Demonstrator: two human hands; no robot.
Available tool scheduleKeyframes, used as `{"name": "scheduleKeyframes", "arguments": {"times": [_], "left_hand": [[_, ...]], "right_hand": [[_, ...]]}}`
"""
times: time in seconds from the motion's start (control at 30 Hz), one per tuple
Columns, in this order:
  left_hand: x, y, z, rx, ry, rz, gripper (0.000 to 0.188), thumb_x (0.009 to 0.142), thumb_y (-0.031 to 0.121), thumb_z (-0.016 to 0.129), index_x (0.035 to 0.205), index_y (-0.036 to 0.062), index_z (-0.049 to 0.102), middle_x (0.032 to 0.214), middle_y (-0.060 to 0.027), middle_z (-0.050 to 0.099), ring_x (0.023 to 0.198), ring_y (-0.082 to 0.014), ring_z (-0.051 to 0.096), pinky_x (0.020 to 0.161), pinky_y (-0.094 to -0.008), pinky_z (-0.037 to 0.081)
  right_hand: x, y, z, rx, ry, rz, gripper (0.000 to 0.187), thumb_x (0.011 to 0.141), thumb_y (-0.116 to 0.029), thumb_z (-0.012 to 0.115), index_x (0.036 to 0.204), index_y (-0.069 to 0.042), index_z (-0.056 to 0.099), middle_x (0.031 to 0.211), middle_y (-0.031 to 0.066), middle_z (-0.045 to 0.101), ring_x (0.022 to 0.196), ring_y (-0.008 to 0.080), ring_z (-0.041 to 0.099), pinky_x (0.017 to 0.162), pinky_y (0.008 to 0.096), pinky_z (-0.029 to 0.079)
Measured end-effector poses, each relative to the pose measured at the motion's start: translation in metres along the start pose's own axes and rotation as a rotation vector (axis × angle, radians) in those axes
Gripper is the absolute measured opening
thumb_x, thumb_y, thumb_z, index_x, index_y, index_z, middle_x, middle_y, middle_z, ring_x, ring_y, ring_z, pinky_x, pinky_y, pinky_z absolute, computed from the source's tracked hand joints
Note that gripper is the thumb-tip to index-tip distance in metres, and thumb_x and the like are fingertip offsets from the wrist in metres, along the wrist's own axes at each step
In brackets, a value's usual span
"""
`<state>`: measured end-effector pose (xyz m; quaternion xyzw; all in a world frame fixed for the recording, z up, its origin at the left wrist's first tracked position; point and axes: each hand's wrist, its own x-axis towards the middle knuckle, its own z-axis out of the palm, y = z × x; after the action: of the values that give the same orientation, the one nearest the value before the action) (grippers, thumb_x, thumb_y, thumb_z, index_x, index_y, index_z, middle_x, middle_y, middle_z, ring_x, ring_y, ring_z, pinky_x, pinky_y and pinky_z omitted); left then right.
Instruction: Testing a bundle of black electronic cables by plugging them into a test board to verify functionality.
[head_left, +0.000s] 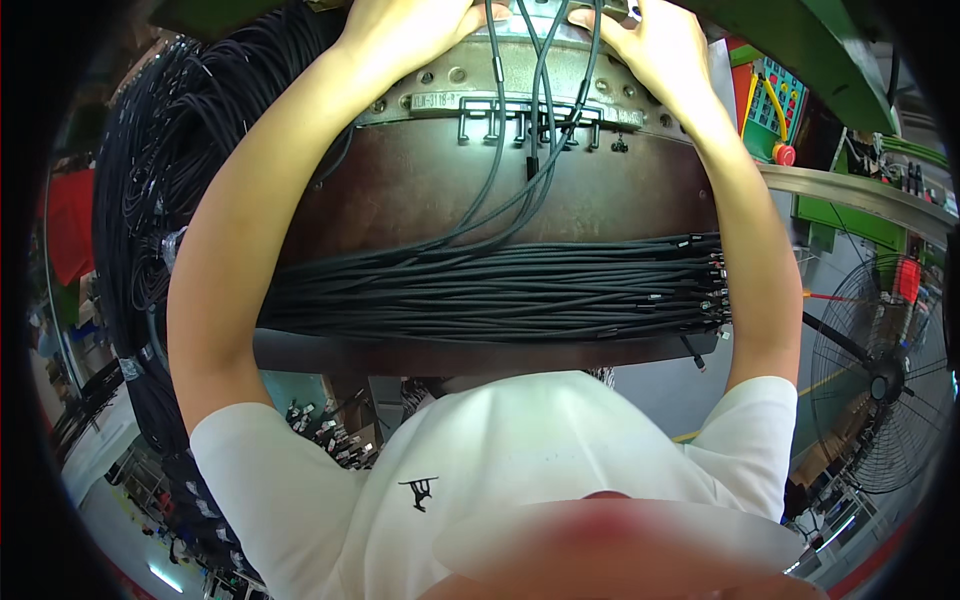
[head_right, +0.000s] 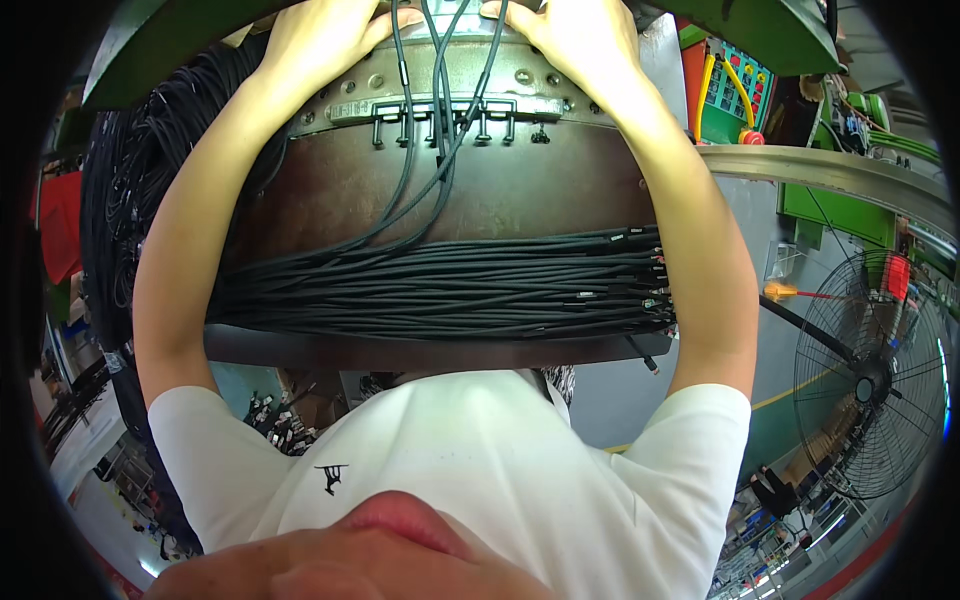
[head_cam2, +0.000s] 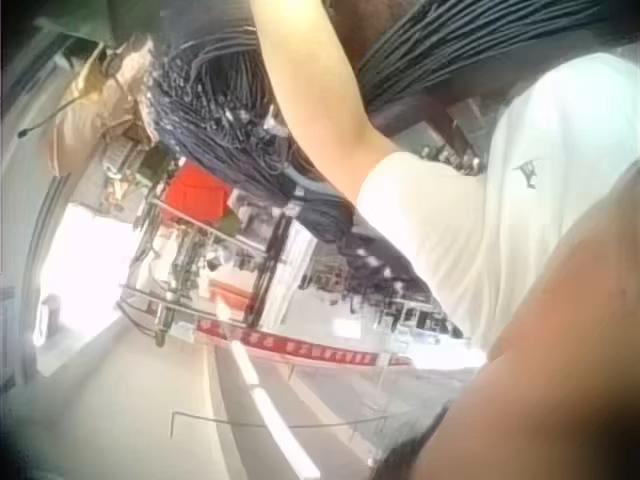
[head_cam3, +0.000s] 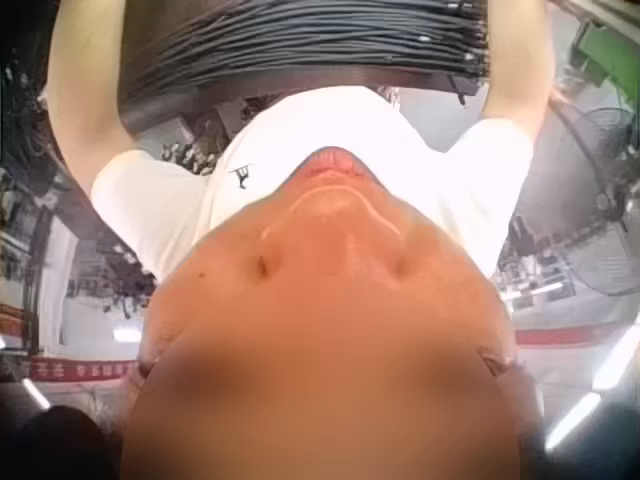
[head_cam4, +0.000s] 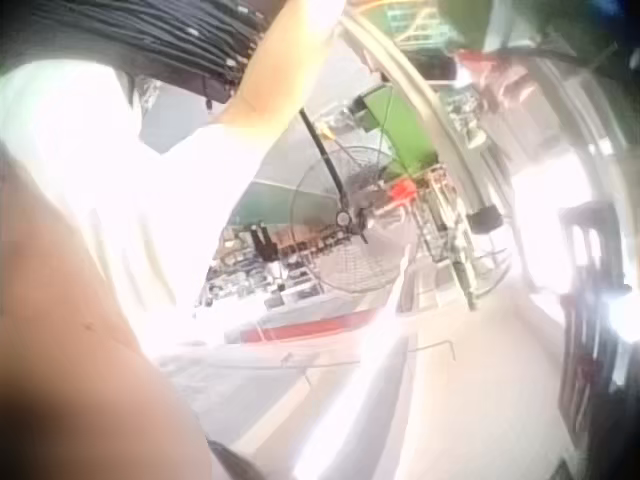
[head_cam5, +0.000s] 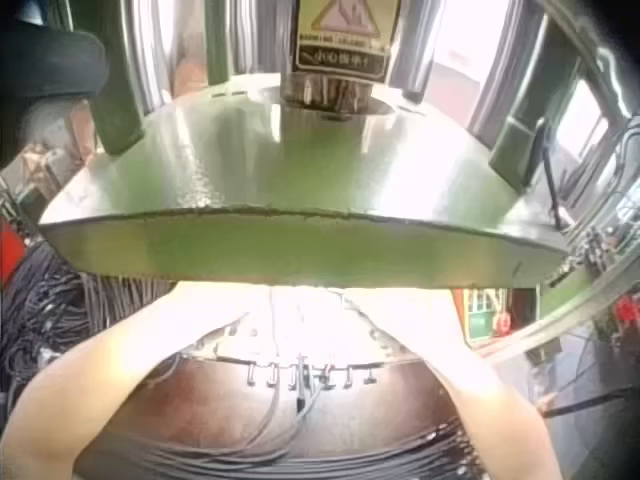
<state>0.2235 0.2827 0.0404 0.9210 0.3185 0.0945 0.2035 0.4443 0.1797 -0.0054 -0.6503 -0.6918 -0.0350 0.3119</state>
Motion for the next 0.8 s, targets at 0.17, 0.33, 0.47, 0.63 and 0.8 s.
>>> {"name": "scheduleKeyframes", "arguments": {"times": [0.17,0.33,0.47,0.63,0.8], "left_hand": [[-0.017,0.006,0.0,0.103,0.253,0.057,0.02,0.09,0.016,0.059,0.099,-0.0007,0.066,0.09,-0.0215,0.066,0.08,-0.0325,0.065,0.073,-0.0414,0.053],[-0.098,0.027,-0.012,0.132,0.291,0.359,0.046,0.097,0.026,0.053,0.133,-0.0016,0.051,0.122,-0.0197,0.061,0.115,-0.0298,0.058,0.1,-0.0435,0.045],[-0.254,0.042,-0.035,-0.805,-0.701,0.104,0.044,0.098,0.028,0.054,0.133,0.0011,0.054,0.134,-0.0195,0.056,0.125,-0.0342,0.054,0.106,-0.0415,0.042],[-0.354,0.045,0.08,0.044,-0.481,-0.494,0.025,0.09,0.025,0.061,0.104,0.0059,0.07,0.096,-0.0179,0.068,0.089,-0.0371,0.065,0.08,-0.0453,0.049],[-0.378,-0.005,0.132,0.171,-0.204,-0.471,0.038,0.089,0.034,0.058,0.115,0.009,0.068,0.117,-0.0174,0.065,0.109,-0.0362,0.06,0.094,-0.0457,0.046]], "right_hand": [[0.002,-0.01,-0.007,0.035,-0.104,0.233,0.03,0.088,-0.027,0.064,0.101,0.0,0.067,0.09,0.0202,0.068,0.086,0.035,0.065,0.081,0.0418,0.051],[-0.033,-0.015,-0.044,0.21,-0.19,0.228,0.03,0.092,-0.015,0.064,0.12,-0.005,0.064,0.117,0.0091,0.067,0.107,0.0179,0.062,0.089,0.0316,0.048],[-0.185,-0.028,-0.156,0.186,0.233,0.017,0.019,0.099,-0.009,0.051,0.109,0.003,0.062,0.104,0.02,0.07,0.093,0.0262,0.067,0.089,0.0356,0.052],[-0.37,0.0,-0.123,0.128,0.277,0.859,0.036,0.096,-0.007,0.05,0.131,0.002,0.049,0.13,0.0142,0.056,0.118,0.0245,0.053,0.105,0.0365,0.04],[-0.464,-0.03,-0.062,0.384,-0.358,0.998,0.041,0.092,-0.009,0.061,0.13,0.002,0.053,0.126,0.0163,0.059,0.116,0.029,0.052,0.104,0.0383,0.039]]}}
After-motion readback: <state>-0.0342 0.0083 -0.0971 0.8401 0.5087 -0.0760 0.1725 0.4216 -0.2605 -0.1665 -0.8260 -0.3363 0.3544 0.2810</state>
